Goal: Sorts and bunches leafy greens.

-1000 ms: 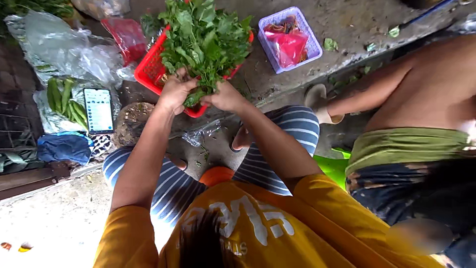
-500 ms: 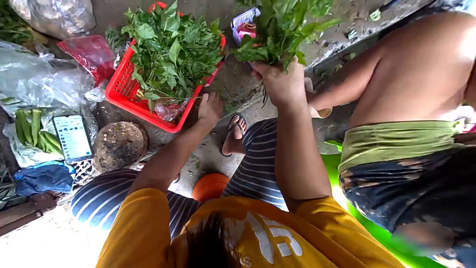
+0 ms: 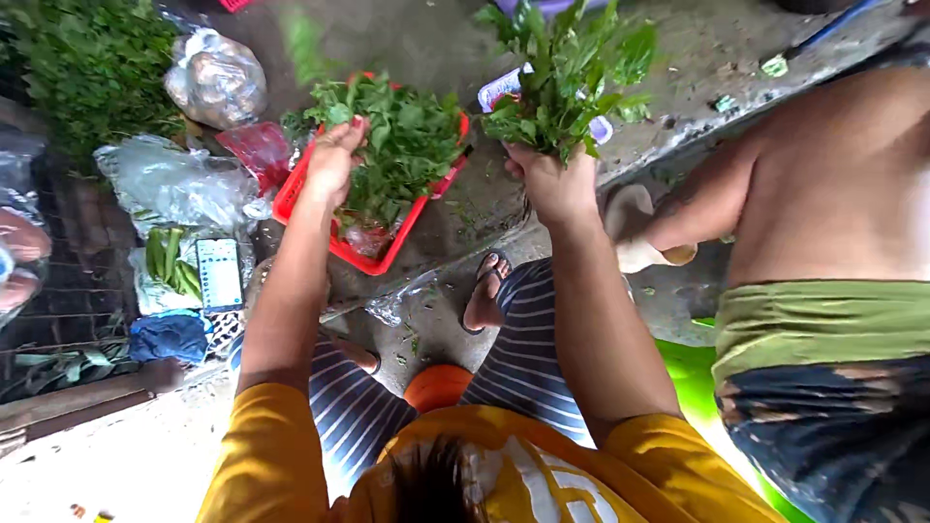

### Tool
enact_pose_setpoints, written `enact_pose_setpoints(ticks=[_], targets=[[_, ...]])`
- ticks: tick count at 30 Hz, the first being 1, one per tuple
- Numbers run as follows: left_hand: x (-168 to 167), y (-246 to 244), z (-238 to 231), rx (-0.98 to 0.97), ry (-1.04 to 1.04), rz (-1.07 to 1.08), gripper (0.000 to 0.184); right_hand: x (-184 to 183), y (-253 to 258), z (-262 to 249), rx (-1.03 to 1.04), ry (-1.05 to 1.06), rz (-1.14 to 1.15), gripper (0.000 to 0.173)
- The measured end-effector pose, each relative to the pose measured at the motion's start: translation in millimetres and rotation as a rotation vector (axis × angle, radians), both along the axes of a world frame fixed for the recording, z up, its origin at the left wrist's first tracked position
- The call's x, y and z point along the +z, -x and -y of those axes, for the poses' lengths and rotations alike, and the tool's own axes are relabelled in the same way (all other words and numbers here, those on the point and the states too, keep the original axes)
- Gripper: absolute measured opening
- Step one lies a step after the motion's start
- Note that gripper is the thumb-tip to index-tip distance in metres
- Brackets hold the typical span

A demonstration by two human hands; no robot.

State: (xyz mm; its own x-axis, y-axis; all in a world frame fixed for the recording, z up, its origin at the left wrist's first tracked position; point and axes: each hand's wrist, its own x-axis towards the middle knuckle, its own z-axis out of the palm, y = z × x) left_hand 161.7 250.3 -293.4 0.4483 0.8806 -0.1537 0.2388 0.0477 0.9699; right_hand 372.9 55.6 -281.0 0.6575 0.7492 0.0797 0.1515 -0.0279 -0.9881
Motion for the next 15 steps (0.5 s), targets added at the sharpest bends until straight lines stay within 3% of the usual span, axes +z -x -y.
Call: enact_pose_setpoints(ticks=[3, 7, 15], targets=[[18.9, 40.8, -17.0, 0.177, 0.206, 0.309, 0.039, 0.1, 18.7, -11.8, 0.055, 0.010, -0.032, 0.030], [18.4, 79.2, -12.2, 0.224, 0.247, 0.465, 0.044, -0.1, 55.0, -33.7, 0.148, 0.034, -0.060, 0.029], [15.2, 65.1, 36.7, 0.033, 0.229, 0.331, 0.037, -9.7, 126.2, -74.6, 0.259, -0.039, -0.121, 0.045]])
